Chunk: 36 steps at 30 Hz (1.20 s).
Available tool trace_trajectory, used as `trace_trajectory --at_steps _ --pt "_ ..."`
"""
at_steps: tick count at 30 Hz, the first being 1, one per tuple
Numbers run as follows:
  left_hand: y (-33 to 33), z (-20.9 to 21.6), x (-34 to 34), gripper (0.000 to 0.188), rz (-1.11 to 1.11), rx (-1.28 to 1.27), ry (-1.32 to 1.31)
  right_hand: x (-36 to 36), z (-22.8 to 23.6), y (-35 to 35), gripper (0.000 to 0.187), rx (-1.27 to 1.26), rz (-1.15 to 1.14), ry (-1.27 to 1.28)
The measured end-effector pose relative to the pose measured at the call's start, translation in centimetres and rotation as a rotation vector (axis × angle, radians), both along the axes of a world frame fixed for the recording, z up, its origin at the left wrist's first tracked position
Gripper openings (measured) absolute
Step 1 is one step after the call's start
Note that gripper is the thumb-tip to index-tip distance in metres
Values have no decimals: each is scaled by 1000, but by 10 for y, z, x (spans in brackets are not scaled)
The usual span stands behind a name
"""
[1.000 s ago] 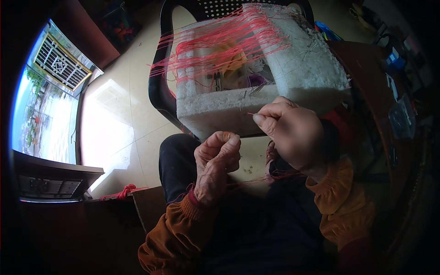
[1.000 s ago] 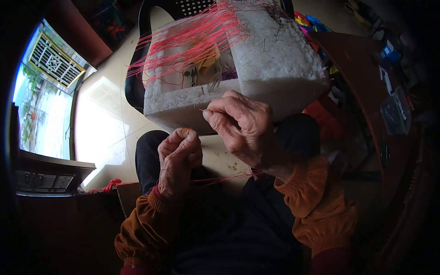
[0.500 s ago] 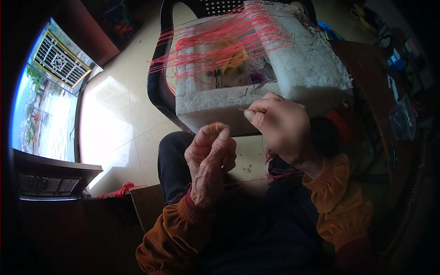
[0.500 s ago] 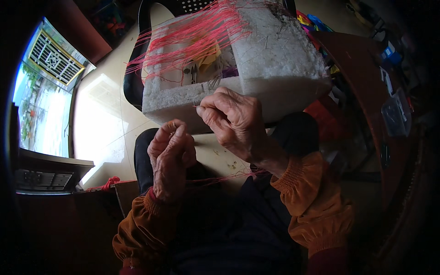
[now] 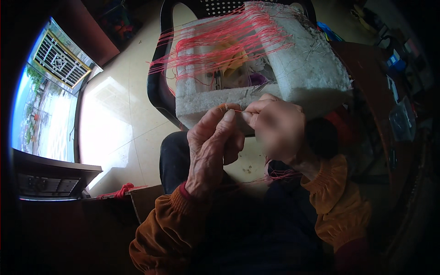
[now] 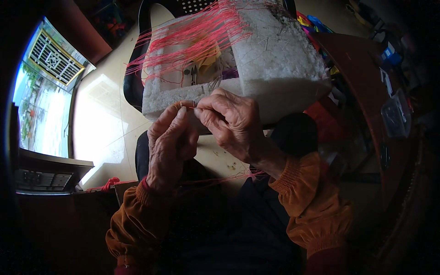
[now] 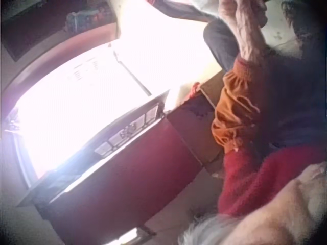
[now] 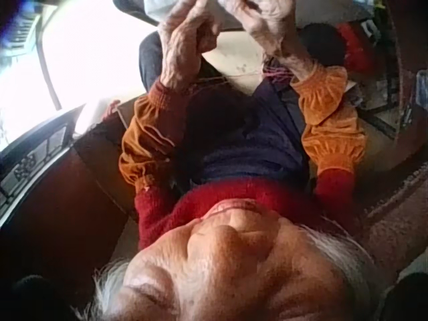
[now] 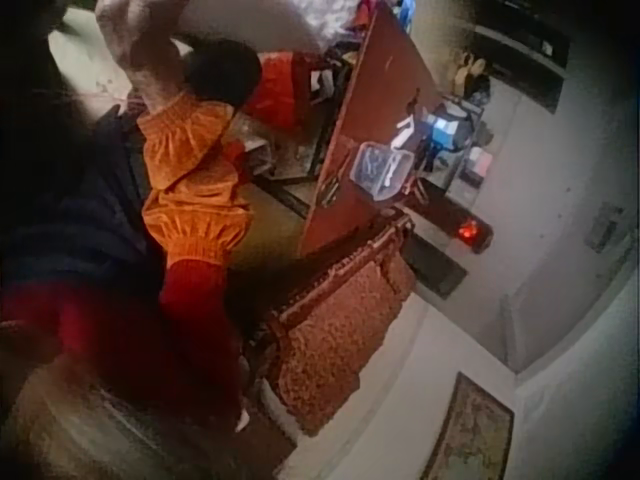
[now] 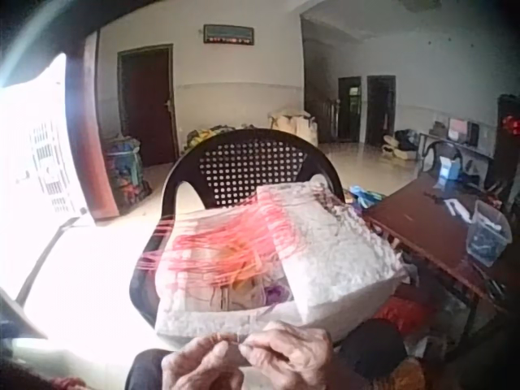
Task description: Thread pink string through a foam block component for assembly.
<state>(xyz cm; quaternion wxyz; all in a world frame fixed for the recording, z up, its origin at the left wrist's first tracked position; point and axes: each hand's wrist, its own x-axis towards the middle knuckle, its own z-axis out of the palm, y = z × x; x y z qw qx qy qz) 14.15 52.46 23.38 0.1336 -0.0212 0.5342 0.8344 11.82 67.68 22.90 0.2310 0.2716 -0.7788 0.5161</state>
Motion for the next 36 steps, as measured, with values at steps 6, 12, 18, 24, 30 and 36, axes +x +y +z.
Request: trace_trajectory --at_steps 6,12,18,24,30,36 --pt "3 -10 -4 18 24 63 -30 0 -3 -1 7 -13 26 -10" --pt "2 -15 -1 16 87 155 -25 2 -6 0 7 15 32 16" --pt "3 -18 4 14 87 195 -17 5 -7 1 8 24 39 8" --pt "1 -22 9 13 88 217 -22 9 -11 3 6 35 49 -8" --pt "-4 -21 15 13 128 229 -20 15 -11 3 6 45 65 -53" --pt "-11 -21 17 12 209 215 88 15 -14 -1 10 34 71 31"
